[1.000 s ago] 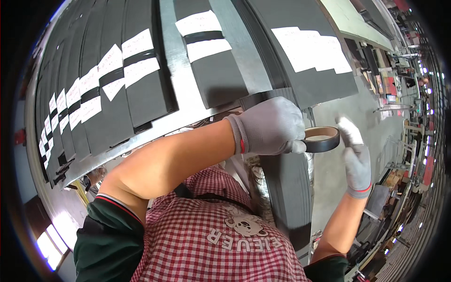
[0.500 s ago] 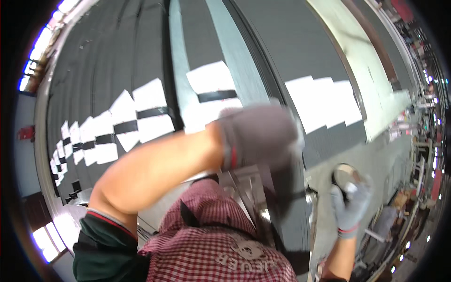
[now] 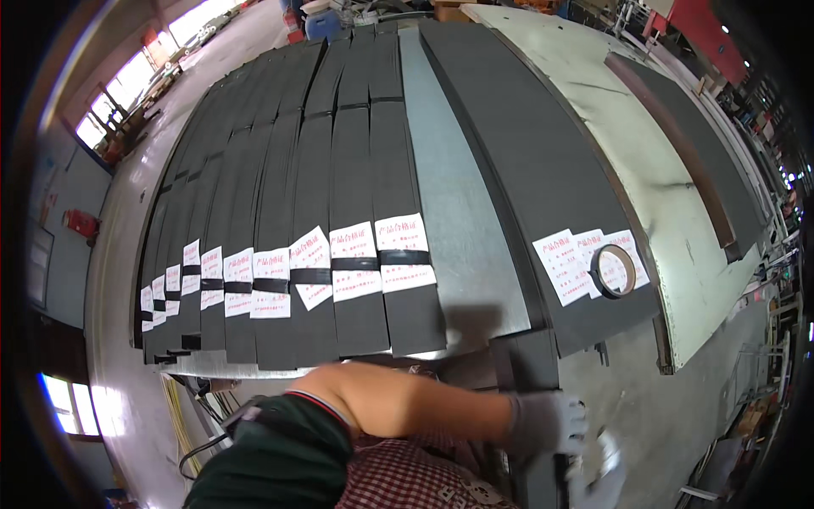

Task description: Taping identification labels onto stacks of dark grey rectangular parts on a factory floor.

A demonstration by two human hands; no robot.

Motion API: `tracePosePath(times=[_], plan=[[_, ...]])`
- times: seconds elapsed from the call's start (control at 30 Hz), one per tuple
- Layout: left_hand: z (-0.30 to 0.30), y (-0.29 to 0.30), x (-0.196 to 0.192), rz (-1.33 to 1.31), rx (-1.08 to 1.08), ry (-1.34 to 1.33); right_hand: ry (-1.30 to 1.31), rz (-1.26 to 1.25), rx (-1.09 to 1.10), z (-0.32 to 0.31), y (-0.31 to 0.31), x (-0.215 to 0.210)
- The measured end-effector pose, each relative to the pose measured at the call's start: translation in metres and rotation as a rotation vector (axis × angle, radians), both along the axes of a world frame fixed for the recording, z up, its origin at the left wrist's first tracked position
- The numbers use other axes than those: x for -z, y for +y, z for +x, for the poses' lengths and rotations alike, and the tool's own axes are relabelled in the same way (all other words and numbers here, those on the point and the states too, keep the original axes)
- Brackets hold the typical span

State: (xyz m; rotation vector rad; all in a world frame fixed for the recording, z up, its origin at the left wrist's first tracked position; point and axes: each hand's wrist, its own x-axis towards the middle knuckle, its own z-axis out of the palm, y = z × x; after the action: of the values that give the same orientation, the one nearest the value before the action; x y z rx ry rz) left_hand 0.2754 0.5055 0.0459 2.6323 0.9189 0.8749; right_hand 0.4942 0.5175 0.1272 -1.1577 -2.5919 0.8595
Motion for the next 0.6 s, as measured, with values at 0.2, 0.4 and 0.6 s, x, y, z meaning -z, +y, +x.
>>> tracePosePath(times=[0.2, 0.4, 0.6], plan=[[-0.083, 0.011, -0.008, 0.027, -0.067, -0.137, -0.119, -0.021, 0.11, 0.12, -0.119, 0.034], [-0.252, 0.01, -0.054, -0.181, -1.157, 0.595, -0.221, -0.197, 0.379, 0.133, -0.139, 0.018], [-0.206, 0.008, -0.031, -0.726, -0.972, 0.197, 0.001, 0.251, 0.014, -0.028, -0.054, 0.027]])
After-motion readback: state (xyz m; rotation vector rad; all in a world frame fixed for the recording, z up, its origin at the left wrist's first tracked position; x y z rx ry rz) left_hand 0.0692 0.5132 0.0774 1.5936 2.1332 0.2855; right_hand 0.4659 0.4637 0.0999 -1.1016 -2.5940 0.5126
